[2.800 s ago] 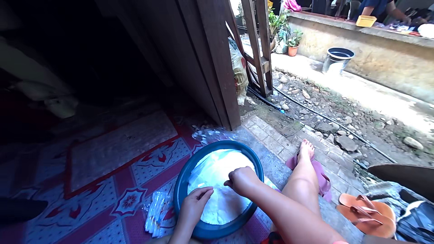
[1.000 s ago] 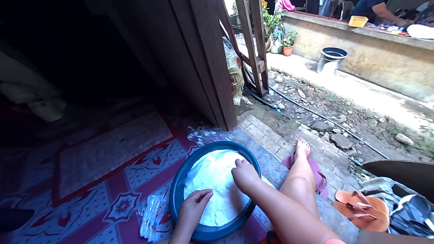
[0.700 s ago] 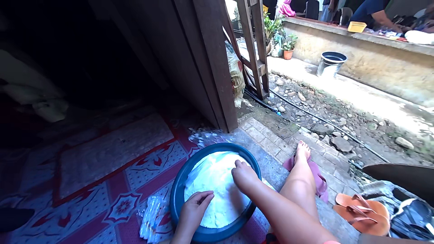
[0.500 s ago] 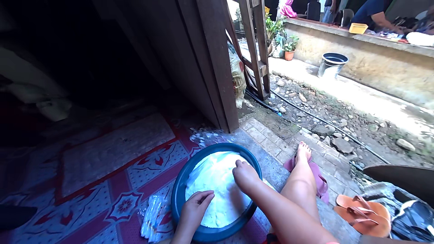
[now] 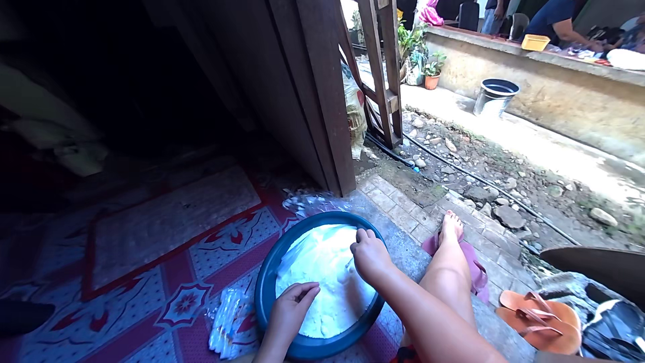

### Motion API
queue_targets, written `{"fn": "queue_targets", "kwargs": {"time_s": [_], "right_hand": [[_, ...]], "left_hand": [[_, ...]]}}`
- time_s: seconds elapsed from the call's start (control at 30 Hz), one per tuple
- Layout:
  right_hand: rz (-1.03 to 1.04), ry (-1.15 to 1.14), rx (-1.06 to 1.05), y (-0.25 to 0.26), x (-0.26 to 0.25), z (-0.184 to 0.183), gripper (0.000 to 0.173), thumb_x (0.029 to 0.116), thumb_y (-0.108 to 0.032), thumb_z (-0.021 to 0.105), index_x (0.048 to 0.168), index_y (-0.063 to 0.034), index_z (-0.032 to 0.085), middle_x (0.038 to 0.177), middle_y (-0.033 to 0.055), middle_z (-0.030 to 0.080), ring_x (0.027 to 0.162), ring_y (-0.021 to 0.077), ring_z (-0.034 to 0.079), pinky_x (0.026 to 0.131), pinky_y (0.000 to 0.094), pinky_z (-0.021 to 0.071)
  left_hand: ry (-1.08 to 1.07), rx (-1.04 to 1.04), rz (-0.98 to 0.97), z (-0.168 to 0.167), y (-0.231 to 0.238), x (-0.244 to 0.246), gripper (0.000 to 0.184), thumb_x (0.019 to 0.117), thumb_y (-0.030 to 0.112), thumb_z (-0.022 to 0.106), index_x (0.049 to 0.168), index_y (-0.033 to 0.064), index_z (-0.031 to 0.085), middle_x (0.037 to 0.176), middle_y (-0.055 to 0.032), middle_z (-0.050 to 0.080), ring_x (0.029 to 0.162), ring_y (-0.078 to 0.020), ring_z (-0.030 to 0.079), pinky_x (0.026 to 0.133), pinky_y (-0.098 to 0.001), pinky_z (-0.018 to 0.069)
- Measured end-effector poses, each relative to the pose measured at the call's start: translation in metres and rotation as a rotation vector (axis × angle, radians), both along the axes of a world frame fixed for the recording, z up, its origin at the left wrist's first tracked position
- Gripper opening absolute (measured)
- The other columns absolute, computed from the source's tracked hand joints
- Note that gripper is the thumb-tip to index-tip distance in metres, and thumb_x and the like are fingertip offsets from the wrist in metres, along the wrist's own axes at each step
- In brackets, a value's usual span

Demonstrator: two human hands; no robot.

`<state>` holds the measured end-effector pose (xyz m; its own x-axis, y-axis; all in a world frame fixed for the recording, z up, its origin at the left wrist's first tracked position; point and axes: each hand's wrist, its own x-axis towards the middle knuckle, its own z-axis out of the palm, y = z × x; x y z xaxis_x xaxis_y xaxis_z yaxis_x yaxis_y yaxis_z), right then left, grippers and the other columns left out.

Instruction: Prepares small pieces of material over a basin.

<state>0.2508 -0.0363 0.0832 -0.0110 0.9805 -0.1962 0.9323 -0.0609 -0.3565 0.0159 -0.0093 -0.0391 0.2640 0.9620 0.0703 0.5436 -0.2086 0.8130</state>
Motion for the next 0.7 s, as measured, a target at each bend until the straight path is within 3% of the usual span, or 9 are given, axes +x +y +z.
{"fn": "queue_targets", "kwargs": {"time_s": [0.7], "right_hand": [[-0.028, 0.037, -0.021, -0.0017, 0.005, -0.0023, 0.025, 0.0953, 0.006, 0.052, 0.111, 0.0025, 0.072, 0.133, 0.02, 0.057, 0.124, 0.0365, 0.055, 0.096, 0.049, 0.0527]], "left_hand": [[-0.012, 0.012, -0.007, -0.0005, -0.0019, 0.0003, 0.013, 0.0896, 0.02, 0.075, 0.099, 0.0114, 0.08, 0.09, -0.0011, 0.073, 0.076, -0.011, 0.069, 0.073, -0.0287, 0.0592]]}}
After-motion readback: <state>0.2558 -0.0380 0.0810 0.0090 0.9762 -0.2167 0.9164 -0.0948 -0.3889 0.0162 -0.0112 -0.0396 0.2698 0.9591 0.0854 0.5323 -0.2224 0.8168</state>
